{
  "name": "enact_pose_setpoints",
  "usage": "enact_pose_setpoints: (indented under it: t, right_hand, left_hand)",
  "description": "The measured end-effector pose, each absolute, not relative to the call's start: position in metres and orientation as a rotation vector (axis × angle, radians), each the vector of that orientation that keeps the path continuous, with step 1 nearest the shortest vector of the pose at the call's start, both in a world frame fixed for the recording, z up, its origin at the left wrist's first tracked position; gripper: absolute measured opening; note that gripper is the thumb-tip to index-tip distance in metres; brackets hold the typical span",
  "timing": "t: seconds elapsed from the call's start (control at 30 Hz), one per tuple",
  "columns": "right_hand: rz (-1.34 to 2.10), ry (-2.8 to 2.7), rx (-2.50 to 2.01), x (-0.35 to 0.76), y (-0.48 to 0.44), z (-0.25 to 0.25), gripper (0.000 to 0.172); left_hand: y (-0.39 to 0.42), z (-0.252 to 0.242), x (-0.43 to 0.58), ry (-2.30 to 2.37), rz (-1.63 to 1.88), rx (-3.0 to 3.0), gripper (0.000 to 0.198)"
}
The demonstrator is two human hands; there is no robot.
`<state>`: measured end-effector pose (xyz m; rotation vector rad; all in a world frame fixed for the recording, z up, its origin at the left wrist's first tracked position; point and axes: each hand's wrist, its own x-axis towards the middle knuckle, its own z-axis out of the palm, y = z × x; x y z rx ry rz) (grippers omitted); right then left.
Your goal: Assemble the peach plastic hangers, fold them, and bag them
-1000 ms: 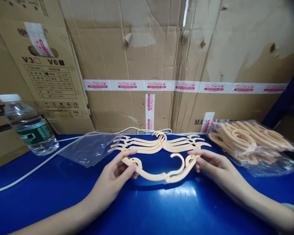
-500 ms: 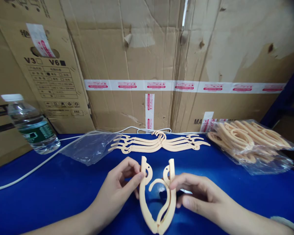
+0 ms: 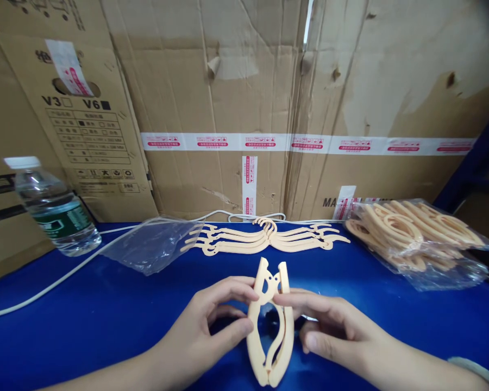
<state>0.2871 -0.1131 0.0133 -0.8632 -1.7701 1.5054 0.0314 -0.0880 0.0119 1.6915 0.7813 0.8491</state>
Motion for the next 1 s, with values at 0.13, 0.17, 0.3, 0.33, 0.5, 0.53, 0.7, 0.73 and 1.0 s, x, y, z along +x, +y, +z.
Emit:
enact_pose_setpoints:
  t: [0.13,0.17,0.3,0.33,0.5,0.53,0.7,0.73,1.0]
  right_hand:
    - [1.559,-1.752,-0.811,0.288,-0.113,0.012,0.042]
    - [1.559,-1.75,-0.807,0.288,-0.113,0.012,0.043]
    - [1.586,-1.727,-0.748,0.288,-0.113,0.014,0.044]
    - [1.602,-1.734,-0.727,0.288,-0.114,0.016,0.044]
    - [1.454,-1.943,-0.797,0.289,-0.119,0.025,0.04]
    - [1.354,-2.01,-0.855,0.289,-0.12,0.026,0.04]
    - [0.747,-2.273,-0.977,0.289,-0.122,0.02,0.05]
    - [0.656,-2.28,-0.982,0.289,-0.121,0.017,0.052]
    - [0.564,-2.228,-1.09,0.292,-0.108,0.005,0.045]
  left_hand:
    - [-0.088,0.011,0.032,0.74,0.818,1.666,0.021]
    - [-0.087,0.011,0.033,0.753,0.824,1.662,0.022]
    - [-0.086,0.009,0.032,0.773,0.818,1.658,0.027]
    - [-0.086,0.008,0.032,0.758,0.806,1.661,0.028]
    - [-0.092,0.007,0.028,0.707,0.758,1.802,0.045]
    - [-0.093,0.007,0.027,0.726,0.757,1.865,0.049]
    - [-0.095,0.007,0.024,0.873,0.702,2.167,0.059]
    - [-0.095,0.007,0.024,0.893,0.706,2.195,0.061]
    - [-0.091,0.009,0.027,1.004,0.784,2.29,0.03]
